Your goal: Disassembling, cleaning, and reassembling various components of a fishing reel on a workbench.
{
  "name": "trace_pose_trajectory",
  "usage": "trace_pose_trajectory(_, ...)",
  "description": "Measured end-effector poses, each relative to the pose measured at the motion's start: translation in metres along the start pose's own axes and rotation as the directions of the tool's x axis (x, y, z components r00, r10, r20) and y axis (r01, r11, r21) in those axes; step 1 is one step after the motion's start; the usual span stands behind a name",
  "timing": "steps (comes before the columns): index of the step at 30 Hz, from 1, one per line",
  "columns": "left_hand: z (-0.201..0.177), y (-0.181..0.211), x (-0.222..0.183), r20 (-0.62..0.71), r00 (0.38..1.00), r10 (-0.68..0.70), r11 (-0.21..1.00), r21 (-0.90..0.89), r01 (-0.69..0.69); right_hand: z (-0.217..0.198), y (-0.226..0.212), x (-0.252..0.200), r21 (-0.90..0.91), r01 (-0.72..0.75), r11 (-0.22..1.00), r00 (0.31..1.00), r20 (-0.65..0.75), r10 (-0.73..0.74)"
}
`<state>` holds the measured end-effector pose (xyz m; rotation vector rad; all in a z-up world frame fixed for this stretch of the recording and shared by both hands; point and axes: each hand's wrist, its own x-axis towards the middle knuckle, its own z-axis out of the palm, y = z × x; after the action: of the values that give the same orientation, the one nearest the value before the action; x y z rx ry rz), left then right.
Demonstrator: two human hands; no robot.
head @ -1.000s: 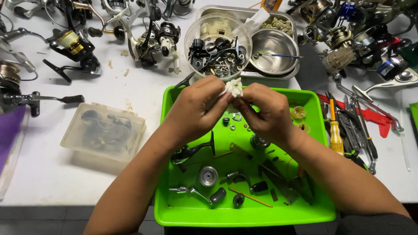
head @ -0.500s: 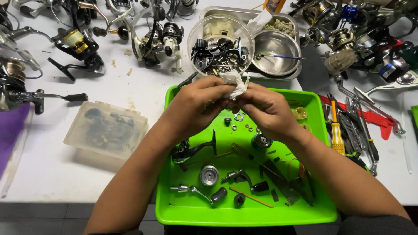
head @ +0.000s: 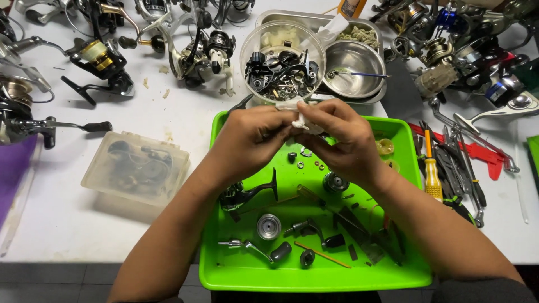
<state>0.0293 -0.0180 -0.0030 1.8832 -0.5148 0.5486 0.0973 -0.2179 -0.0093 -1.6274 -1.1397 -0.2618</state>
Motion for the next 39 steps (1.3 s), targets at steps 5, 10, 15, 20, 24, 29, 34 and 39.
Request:
trace_pose_trajectory(5,-0.001,0.015,0.001,0.059,0.994,-0.094,0.987,-0.123,0.101,-0.004,0.002,-0.006,-0.141,0.097,0.985,0.994,-0.038,-0.103)
trace_pose_trajectory(10,0.004,0.017,-0.003,0.047,0.968,-0.245,0.898,-0.366,0.245,-0.008,-0.012,-0.004,-0.113,0.076,0.991,0.995,-0.049,-0.082)
trace_pose_trajectory(15,0.012,-0.001,-0.006,0.172,0.888,-0.427,0.552,-0.728,0.406,-0.008,0.012,-0.007,-0.040,-0.011,0.999,0.983,-0.185,0.003)
trace_pose_trajectory(20,-0.004,0.014,0.002,0.344,0.831,-0.438,0.378,-0.768,0.517,-0.017,0.005,0.003,-0.166,0.043,0.985,0.998,-0.047,-0.051)
trace_pose_trajectory(24,0.002,0.015,-0.002,0.411,0.808,-0.423,0.357,-0.744,0.565,-0.010,0.005,-0.003,-0.241,0.287,0.927,0.939,0.264,-0.222)
trace_pose_trajectory(29,0.008,0.011,-0.006,0.422,0.843,-0.334,0.314,-0.794,0.521,-0.011,-0.011,0.006,-0.200,0.277,0.940,0.947,0.224,-0.231)
trace_pose_trajectory(34,0.000,0.016,-0.004,0.505,0.841,-0.195,0.368,-0.757,0.540,-0.012,-0.001,-0.004,-0.058,-0.127,0.990,0.991,0.037,0.129)
trace_pose_trajectory(39,-0.015,0.021,0.002,0.367,0.886,-0.284,0.300,-0.843,0.446,-0.018,0.010,-0.008,-0.011,-0.193,0.981,0.981,-0.037,0.192)
